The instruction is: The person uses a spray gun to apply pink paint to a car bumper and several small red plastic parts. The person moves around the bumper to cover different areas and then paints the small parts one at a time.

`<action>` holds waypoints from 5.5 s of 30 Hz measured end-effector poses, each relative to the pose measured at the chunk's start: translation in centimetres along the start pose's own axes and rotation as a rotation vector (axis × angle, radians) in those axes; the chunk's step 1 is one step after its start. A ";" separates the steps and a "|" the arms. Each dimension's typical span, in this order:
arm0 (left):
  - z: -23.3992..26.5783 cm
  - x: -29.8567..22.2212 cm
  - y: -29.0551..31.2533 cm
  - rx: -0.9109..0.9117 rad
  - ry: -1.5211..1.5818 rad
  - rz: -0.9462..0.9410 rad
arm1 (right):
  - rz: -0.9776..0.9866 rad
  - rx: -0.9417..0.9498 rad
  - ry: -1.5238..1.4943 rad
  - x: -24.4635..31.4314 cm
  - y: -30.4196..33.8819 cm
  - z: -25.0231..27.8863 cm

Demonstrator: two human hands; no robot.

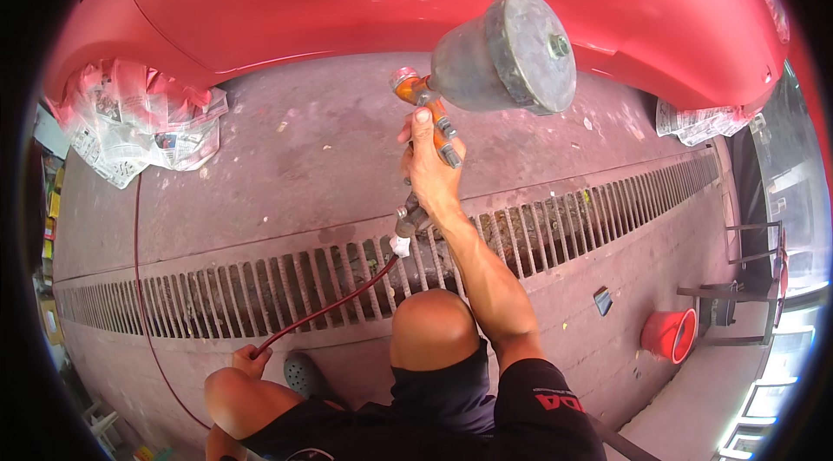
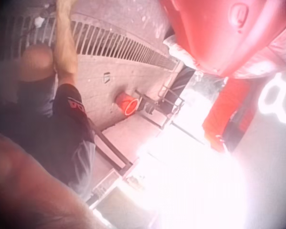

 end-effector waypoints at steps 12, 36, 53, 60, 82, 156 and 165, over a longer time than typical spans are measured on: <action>-2.9 -1.9 -1.8 0.068 0.217 -0.187 | 0.195 -0.314 0.011 3.1 -0.9 5.4; 0.4 -6.7 -2.7 0.538 0.431 0.054 | 0.112 -0.102 -0.026 4.4 -3.7 5.9; 4.5 -26.3 -7.8 0.700 -0.254 -0.181 | 0.259 -0.406 -0.046 8.9 -3.7 18.3; 2.3 -28.5 -7.9 0.776 -0.691 -0.285 | 0.103 -0.128 -0.031 9.0 -3.4 18.8; -2.4 -32.1 -6.8 0.683 -0.446 -0.411 | 0.293 -0.570 -0.150 9.2 -9.7 31.5; 3.7 -27.7 -7.9 0.342 -0.429 -0.316 | 0.059 -0.386 -0.261 5.0 -8.6 26.7; -1.0 -31.5 -6.7 0.523 -0.406 -0.514 | 0.172 -0.246 -0.105 16.4 -7.6 27.6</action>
Point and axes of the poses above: each hand's wrist, its own y-axis away from the middle knuckle, its own z-axis out of the back of the hand, x = y × z, the point moved 1 cm from there along -y, towards the middle knuckle, and after that the axes turned 4 degrees about -z, right-handed, at the moved point
